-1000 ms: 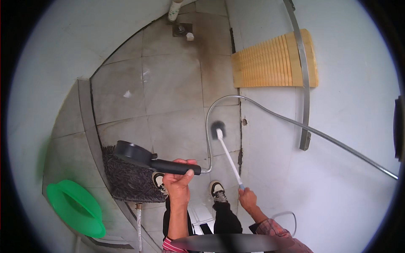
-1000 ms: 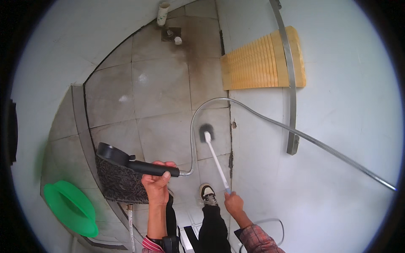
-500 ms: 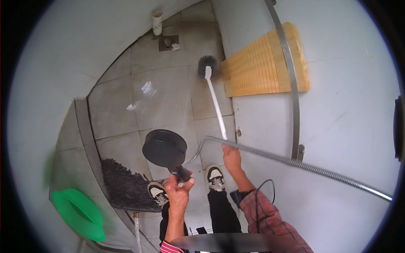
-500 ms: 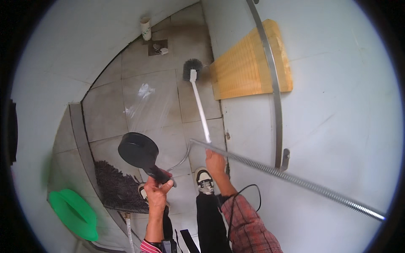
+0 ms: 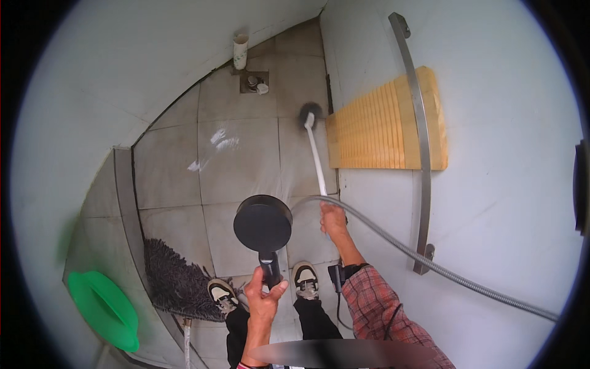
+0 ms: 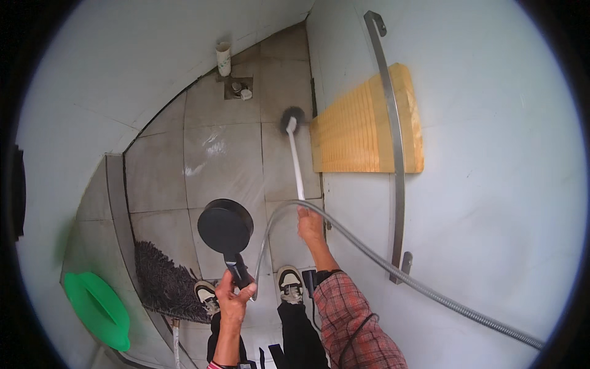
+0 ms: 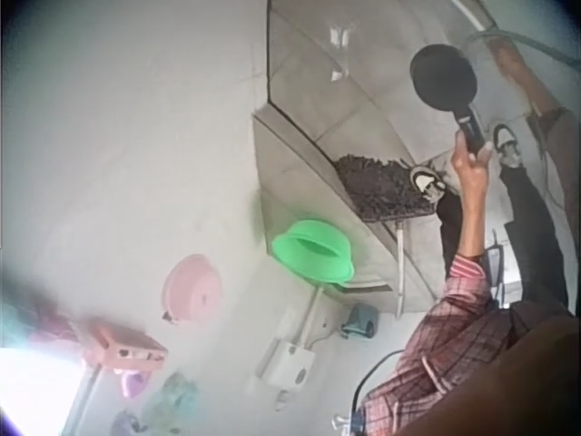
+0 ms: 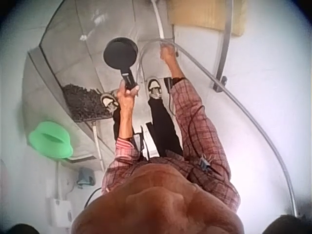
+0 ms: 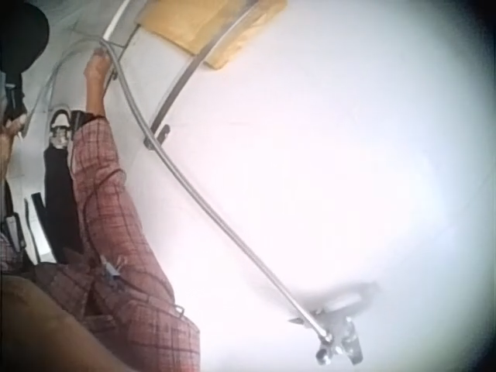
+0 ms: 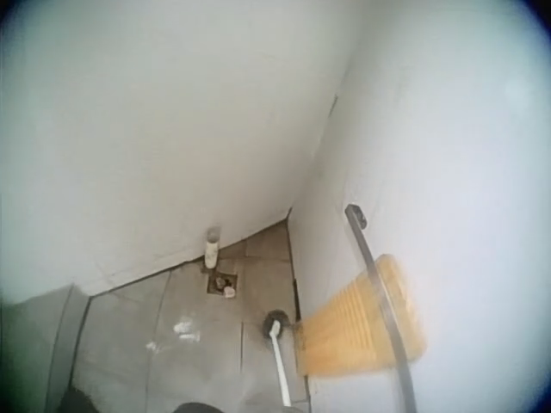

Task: Scrubbing the bathroom floor and walls with a brush and rinsing with water from a handheld shower head.

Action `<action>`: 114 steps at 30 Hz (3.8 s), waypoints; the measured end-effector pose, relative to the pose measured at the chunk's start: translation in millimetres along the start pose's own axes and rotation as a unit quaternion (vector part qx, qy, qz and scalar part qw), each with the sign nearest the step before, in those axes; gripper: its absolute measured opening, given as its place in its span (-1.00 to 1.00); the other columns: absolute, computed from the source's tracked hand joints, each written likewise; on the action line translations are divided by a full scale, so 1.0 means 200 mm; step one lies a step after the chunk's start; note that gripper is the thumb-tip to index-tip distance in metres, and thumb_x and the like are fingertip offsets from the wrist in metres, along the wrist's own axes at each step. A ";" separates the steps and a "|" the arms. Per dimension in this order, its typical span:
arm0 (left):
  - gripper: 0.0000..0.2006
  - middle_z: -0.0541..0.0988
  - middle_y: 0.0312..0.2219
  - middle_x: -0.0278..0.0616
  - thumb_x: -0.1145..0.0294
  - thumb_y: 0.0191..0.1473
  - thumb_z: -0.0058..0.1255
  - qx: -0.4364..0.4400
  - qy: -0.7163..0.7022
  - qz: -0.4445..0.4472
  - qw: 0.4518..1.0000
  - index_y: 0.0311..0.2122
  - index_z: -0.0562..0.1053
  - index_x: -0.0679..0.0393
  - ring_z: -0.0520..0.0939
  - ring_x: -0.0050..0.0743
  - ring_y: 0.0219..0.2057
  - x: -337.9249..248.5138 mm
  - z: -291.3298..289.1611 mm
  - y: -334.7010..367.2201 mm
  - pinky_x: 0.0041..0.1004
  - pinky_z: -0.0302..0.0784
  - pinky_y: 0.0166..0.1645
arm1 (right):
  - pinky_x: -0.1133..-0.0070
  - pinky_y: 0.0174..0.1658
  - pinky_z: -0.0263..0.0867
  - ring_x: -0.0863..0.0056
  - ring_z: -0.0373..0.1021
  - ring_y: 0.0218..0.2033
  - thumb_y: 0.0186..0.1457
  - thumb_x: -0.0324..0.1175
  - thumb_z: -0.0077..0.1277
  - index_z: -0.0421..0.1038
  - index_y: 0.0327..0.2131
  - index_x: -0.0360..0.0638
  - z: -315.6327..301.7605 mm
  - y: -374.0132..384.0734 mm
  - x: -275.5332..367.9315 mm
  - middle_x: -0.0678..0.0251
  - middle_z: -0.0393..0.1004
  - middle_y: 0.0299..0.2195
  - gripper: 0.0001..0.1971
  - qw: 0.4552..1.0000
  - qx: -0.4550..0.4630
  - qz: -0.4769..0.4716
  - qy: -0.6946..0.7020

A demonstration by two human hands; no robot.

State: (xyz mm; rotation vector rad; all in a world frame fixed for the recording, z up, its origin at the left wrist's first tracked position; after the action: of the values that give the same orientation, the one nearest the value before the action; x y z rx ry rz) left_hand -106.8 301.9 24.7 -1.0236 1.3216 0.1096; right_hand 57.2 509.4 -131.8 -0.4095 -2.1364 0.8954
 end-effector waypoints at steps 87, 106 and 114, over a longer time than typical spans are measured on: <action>-0.53 0.38 -0.58 -0.26 0.58 -0.61 0.10 0.134 0.266 0.429 0.853 -0.35 0.50 0.06 0.42 -0.24 -0.53 -1.19 0.27 -0.12 -0.35 0.32 -0.48 | 0.60 -0.78 0.03 0.57 0.10 -0.85 0.01 -0.17 -0.03 0.22 -0.57 -0.18 -0.48 -1.61 -0.42 0.37 0.19 -0.76 -0.70 0.917 0.166 0.361 0.048; -0.49 0.43 -0.52 -0.22 0.55 -0.63 0.13 0.087 0.172 0.416 0.889 -0.32 0.49 0.11 0.43 -0.23 -0.50 -1.25 0.22 -0.14 -0.35 0.32 -0.41 | 0.61 -0.78 0.05 0.59 0.12 -0.84 0.01 -0.17 -0.04 0.28 -0.54 -0.20 -0.55 -1.65 -0.22 0.39 0.21 -0.74 -0.71 0.933 0.100 0.344 0.016; -0.52 0.43 -0.53 -0.17 0.59 -0.56 0.19 0.070 0.086 0.321 0.941 -0.31 0.48 0.17 0.45 -0.22 -0.50 -1.25 0.20 -0.07 -0.38 0.36 -0.42 | 0.63 -0.74 0.12 0.60 0.18 -0.78 0.00 -0.28 -0.04 0.29 -0.55 -0.23 -0.65 -1.50 -0.14 0.38 0.24 -0.72 -0.78 0.967 0.064 0.246 -0.016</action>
State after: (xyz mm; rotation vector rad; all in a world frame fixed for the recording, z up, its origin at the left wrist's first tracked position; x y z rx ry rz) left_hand -145.3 437.4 235.5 -0.4572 1.7603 0.4192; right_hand 174.8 344.3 126.2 -0.8876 -2.0207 1.3148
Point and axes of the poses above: each hand's wrist, its own y-axis towards the middle knuckle, its own z-axis out of the palm, x = y × z, the point moved 7 cm from there along y, towards the middle knuckle
